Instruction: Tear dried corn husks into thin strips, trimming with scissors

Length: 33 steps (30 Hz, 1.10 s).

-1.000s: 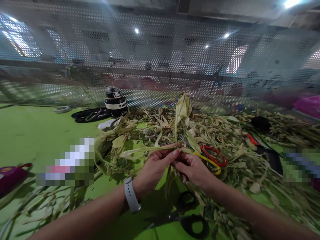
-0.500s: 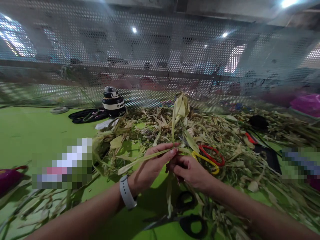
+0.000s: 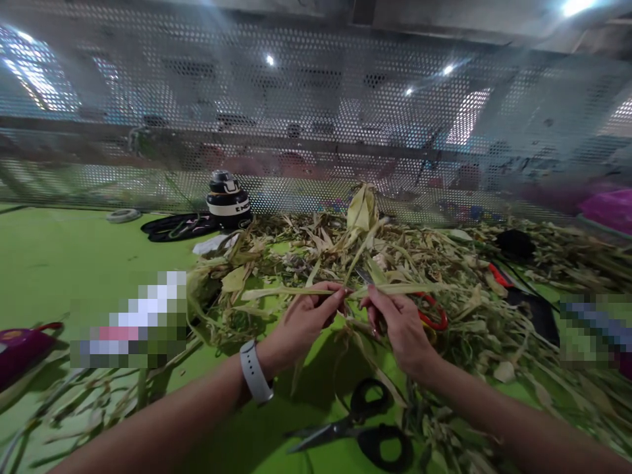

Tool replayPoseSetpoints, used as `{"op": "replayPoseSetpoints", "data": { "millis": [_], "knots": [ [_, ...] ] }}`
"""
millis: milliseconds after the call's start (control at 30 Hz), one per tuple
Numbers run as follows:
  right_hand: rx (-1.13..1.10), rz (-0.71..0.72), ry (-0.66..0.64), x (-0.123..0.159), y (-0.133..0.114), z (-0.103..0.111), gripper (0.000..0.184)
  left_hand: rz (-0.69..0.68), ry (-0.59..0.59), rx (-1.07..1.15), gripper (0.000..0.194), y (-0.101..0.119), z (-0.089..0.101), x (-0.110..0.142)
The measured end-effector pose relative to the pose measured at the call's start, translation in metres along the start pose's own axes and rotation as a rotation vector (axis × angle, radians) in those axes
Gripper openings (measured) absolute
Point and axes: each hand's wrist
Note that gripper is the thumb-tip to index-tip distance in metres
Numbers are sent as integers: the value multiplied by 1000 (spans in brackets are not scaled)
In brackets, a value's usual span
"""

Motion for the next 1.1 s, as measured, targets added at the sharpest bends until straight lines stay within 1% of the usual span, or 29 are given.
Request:
{"op": "replayPoseSetpoints", "data": {
  "millis": [67, 133, 233, 300, 433, 500, 533, 633, 700, 800, 867, 1000, 1100],
  "knots": [
    [54, 74, -11, 2, 0, 1, 37, -17, 6, -68, 24, 0, 2, -2],
    [85, 112, -26, 2, -1, 2, 36, -21, 6, -54, 24, -1, 3, -4],
    [95, 52, -76, 0, -3, 4, 39, -1, 5, 23, 25, -1, 6, -4],
    [103, 32, -96, -4, -7, 7, 39, 10, -7, 16, 25, -2, 7, -3],
    [37, 92, -49, -11, -12, 10, 26, 23, -85, -125, 26, -5, 5, -2],
    [9, 92, -77, -12, -11, 9, 25, 33, -128, -171, 26, -6, 4, -2],
    [25, 117, -79, -11, -10, 8, 22, 40, -137, -164, 25, -7, 3, -2],
    [148, 246, -16, -8, -8, 6, 21, 58, -97, -30, 26, -6, 4, -3],
    [226, 291, 6, -6, -9, 6, 23, 69, -65, 82, 27, -5, 5, -5],
    [308, 324, -22, -3, -11, 6, 23, 65, -49, 195, 24, -5, 4, -6],
    [346, 355, -43, -1, -12, 6, 22, 54, -13, 234, 21, -5, 2, -6],
    [333, 363, -63, -1, -13, 5, 21, 84, 71, 287, 18, -4, -1, -5],
    [270, 287, -41, -2, -15, 5, 22, 108, 37, 335, 19, -2, 1, -4]
  ]
}}
Point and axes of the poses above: each hand's wrist, its own x-axis away from the middle knuckle, its own z-axis out of the back of the hand, y = z × x, and after that the axes turned 9 degrees about z, right-handed
